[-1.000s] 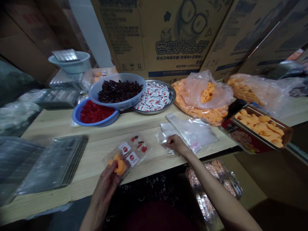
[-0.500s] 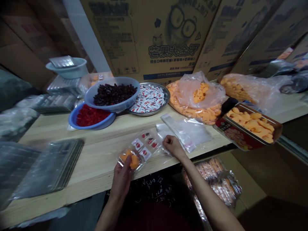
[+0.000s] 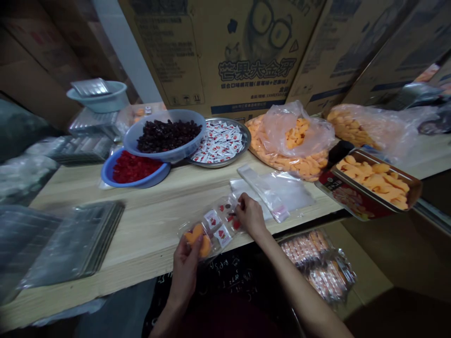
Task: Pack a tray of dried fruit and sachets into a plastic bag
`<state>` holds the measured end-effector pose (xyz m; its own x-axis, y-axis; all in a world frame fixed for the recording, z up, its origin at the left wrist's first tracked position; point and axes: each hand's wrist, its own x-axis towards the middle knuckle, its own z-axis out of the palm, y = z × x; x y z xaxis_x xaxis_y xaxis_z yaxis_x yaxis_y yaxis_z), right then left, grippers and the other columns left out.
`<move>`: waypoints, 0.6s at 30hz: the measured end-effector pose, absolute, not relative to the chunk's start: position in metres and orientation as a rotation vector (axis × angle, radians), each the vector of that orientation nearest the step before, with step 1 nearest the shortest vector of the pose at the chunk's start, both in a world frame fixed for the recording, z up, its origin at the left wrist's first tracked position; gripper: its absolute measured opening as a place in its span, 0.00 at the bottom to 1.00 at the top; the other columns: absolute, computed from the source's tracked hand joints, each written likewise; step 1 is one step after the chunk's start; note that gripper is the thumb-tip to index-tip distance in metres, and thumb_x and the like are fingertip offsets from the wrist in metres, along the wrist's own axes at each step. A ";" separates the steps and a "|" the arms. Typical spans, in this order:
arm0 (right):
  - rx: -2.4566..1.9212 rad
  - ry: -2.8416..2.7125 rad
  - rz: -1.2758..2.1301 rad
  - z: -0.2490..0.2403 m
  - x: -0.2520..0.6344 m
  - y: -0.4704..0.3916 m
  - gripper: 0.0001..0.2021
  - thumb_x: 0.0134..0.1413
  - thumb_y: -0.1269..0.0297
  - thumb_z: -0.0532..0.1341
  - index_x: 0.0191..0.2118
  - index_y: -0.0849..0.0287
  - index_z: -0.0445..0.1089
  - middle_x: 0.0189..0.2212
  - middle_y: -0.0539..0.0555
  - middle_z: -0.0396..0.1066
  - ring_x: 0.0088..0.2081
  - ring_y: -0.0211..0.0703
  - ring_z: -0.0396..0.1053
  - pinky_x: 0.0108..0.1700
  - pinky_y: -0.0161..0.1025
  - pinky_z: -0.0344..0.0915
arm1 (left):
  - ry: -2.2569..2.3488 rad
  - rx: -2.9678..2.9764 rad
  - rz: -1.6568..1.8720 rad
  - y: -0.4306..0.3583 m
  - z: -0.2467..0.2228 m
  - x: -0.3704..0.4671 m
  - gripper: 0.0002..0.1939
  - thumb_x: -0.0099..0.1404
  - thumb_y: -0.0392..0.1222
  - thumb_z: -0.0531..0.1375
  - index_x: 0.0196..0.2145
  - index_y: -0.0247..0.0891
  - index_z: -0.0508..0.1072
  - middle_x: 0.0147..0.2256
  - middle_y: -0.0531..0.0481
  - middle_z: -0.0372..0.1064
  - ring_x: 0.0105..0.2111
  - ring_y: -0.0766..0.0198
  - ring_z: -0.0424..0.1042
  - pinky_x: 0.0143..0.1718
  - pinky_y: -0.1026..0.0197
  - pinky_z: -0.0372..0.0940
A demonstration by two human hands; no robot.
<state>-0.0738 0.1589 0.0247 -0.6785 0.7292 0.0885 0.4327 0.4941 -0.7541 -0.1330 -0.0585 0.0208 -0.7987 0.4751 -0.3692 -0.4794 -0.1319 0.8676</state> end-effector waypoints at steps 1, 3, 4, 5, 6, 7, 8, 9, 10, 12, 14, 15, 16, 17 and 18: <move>-0.960 -2.355 0.997 0.024 -0.077 0.159 0.05 0.49 0.68 0.57 0.34 0.58 0.68 0.23 0.47 0.65 0.26 0.37 0.61 0.32 0.35 0.52 | 1.525 0.019 1.961 -0.059 0.020 -0.132 0.27 0.62 0.51 0.66 0.56 0.39 0.69 0.51 0.44 0.74 0.49 0.56 0.75 0.52 0.58 0.67; -0.948 -2.370 0.968 0.023 -0.082 0.162 0.05 0.50 0.68 0.57 0.33 0.58 0.68 0.24 0.48 0.66 0.27 0.37 0.61 0.32 0.35 0.51 | 1.525 0.068 1.928 -0.060 0.021 -0.133 0.28 0.63 0.51 0.66 0.58 0.39 0.68 0.50 0.44 0.75 0.47 0.56 0.76 0.51 0.57 0.68; -0.943 -2.374 0.961 0.023 -0.085 0.163 0.04 0.51 0.67 0.57 0.31 0.58 0.68 0.23 0.48 0.66 0.26 0.37 0.60 0.32 0.35 0.51 | 1.526 0.086 1.914 -0.061 0.021 -0.134 0.28 0.63 0.51 0.65 0.58 0.39 0.68 0.50 0.44 0.75 0.47 0.56 0.76 0.51 0.56 0.68; -0.942 -2.374 0.957 0.023 -0.087 0.165 0.04 0.52 0.66 0.57 0.29 0.58 0.67 0.23 0.49 0.66 0.26 0.37 0.60 0.32 0.35 0.51 | 1.525 0.103 1.905 -0.061 0.022 -0.135 0.28 0.63 0.51 0.65 0.58 0.39 0.67 0.50 0.43 0.75 0.48 0.56 0.76 0.52 0.56 0.67; -0.944 -2.370 0.956 0.023 -0.089 0.167 0.05 0.52 0.65 0.57 0.27 0.58 0.67 0.22 0.49 0.65 0.25 0.37 0.59 0.32 0.35 0.51 | 1.526 0.122 1.896 -0.061 0.023 -0.138 0.28 0.64 0.51 0.65 0.58 0.40 0.68 0.50 0.43 0.75 0.48 0.56 0.75 0.53 0.56 0.67; -0.947 -2.364 0.958 0.024 -0.091 0.169 0.07 0.53 0.64 0.57 0.26 0.58 0.66 0.22 0.49 0.65 0.25 0.37 0.59 0.31 0.35 0.51 | 1.530 0.145 1.884 -0.061 0.025 -0.140 0.27 0.64 0.51 0.65 0.58 0.40 0.68 0.50 0.43 0.75 0.49 0.56 0.75 0.53 0.57 0.67; -0.949 -2.356 0.964 0.024 -0.092 0.172 0.09 0.54 0.62 0.57 0.26 0.58 0.65 0.21 0.49 0.64 0.25 0.37 0.59 0.31 0.35 0.51 | 1.540 0.170 1.872 -0.061 0.026 -0.143 0.27 0.64 0.50 0.65 0.57 0.40 0.68 0.51 0.43 0.75 0.49 0.56 0.75 0.53 0.57 0.67; -0.948 -2.349 0.975 0.024 -0.093 0.174 0.11 0.55 0.60 0.56 0.25 0.58 0.64 0.20 0.49 0.63 0.24 0.37 0.58 0.30 0.35 0.51 | 1.552 0.195 1.861 -0.060 0.028 -0.146 0.26 0.63 0.50 0.65 0.56 0.39 0.69 0.51 0.43 0.75 0.50 0.56 0.75 0.53 0.57 0.67; -0.941 -2.345 0.992 0.023 -0.094 0.177 0.13 0.56 0.58 0.56 0.24 0.58 0.63 0.20 0.49 0.62 0.24 0.37 0.58 0.30 0.35 0.51 | 1.560 0.217 1.854 -0.060 0.030 -0.148 0.26 0.63 0.51 0.66 0.56 0.39 0.70 0.50 0.43 0.75 0.50 0.55 0.75 0.53 0.58 0.66; -0.912 -2.350 1.036 0.022 -0.095 0.184 0.16 0.57 0.55 0.54 0.22 0.57 0.59 0.19 0.48 0.59 0.23 0.36 0.57 0.28 0.34 0.52 | 1.566 0.237 1.848 -0.059 0.032 -0.153 0.26 0.61 0.51 0.67 0.54 0.39 0.72 0.50 0.43 0.76 0.49 0.55 0.75 0.53 0.58 0.66; -0.874 -2.373 1.075 0.020 -0.096 0.192 0.17 0.57 0.54 0.53 0.21 0.57 0.56 0.18 0.48 0.57 0.23 0.35 0.55 0.27 0.34 0.52 | 1.567 0.259 1.844 -0.058 0.033 -0.156 0.26 0.61 0.50 0.67 0.54 0.39 0.72 0.50 0.43 0.76 0.49 0.55 0.75 0.53 0.58 0.66; -0.855 -2.390 1.088 0.019 -0.096 0.195 0.17 0.57 0.54 0.52 0.21 0.56 0.56 0.18 0.47 0.56 0.23 0.35 0.55 0.26 0.33 0.51 | 1.576 0.279 1.832 -0.058 0.033 -0.158 0.26 0.61 0.50 0.67 0.55 0.39 0.72 0.50 0.43 0.75 0.49 0.55 0.74 0.53 0.58 0.66; -0.835 -2.410 1.094 0.020 -0.097 0.198 0.16 0.57 0.55 0.52 0.21 0.56 0.55 0.18 0.47 0.56 0.22 0.35 0.54 0.26 0.33 0.51 | 1.594 0.303 1.812 -0.058 0.033 -0.159 0.26 0.62 0.50 0.66 0.55 0.39 0.72 0.50 0.43 0.75 0.49 0.55 0.74 0.53 0.58 0.66; -0.813 -2.433 1.090 0.022 -0.097 0.200 0.15 0.57 0.56 0.52 0.22 0.56 0.56 0.18 0.47 0.56 0.22 0.35 0.55 0.26 0.33 0.52 | 1.614 0.329 1.788 -0.057 0.034 -0.160 0.25 0.63 0.51 0.65 0.55 0.38 0.72 0.50 0.43 0.75 0.49 0.55 0.74 0.52 0.58 0.66; -0.788 -2.458 1.076 0.024 -0.098 0.201 0.14 0.57 0.58 0.52 0.22 0.57 0.56 0.19 0.47 0.57 0.23 0.35 0.55 0.27 0.33 0.52 | 1.629 0.347 1.765 -0.057 0.035 -0.161 0.25 0.63 0.51 0.65 0.55 0.38 0.72 0.49 0.42 0.75 0.48 0.55 0.74 0.52 0.58 0.67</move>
